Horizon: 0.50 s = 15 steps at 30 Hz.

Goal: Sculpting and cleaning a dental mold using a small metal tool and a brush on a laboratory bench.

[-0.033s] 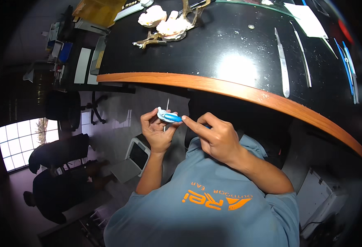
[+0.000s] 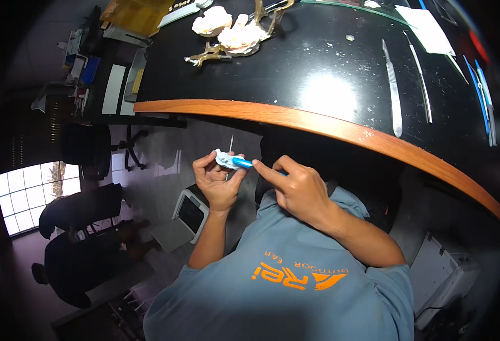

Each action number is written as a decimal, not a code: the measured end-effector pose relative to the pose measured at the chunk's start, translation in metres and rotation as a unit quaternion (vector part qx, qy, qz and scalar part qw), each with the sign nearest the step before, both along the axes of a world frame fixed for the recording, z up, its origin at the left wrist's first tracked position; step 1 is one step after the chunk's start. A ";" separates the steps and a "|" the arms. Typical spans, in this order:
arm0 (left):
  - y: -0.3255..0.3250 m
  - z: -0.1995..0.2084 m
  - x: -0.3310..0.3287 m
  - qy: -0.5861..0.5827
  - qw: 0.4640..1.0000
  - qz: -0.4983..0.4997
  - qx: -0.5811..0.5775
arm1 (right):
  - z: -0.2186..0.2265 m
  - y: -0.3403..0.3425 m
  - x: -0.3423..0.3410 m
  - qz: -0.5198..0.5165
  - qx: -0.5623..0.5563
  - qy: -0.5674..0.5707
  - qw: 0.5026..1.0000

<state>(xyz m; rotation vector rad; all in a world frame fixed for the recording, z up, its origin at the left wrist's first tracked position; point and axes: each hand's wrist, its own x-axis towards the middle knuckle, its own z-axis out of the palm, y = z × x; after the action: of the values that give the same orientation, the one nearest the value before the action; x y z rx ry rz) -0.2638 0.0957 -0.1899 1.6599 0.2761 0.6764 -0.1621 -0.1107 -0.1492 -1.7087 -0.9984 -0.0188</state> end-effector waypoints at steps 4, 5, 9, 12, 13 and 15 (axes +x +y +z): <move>0.011 -0.023 -0.010 -0.012 0.985 0.056 0.163 | -0.011 0.003 -0.001 0.024 -0.170 0.055 0.984; 0.014 -0.028 -0.011 -0.030 0.984 0.061 0.166 | -0.006 0.005 0.000 0.013 -0.147 0.064 0.987; 0.023 -0.031 -0.007 -0.060 0.967 0.058 0.243 | -0.019 0.021 -0.007 0.022 -0.113 0.089 0.989; 0.030 -0.037 -0.008 -0.036 0.959 0.044 0.279 | -0.013 0.018 0.002 0.061 -0.184 0.084 0.977; 0.030 -0.037 -0.008 -0.035 0.960 0.044 0.275 | -0.007 0.015 0.004 0.048 -0.181 0.097 0.978; 0.029 -0.037 -0.007 -0.050 0.958 0.057 0.275 | -0.006 0.018 0.005 0.019 -0.142 0.107 0.984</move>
<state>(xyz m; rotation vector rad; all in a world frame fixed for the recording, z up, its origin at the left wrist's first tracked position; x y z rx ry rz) -0.2712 0.1246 -0.2267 2.1410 0.1133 0.9849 -0.1566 -0.0929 -0.1549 -1.9031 -0.9032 0.3411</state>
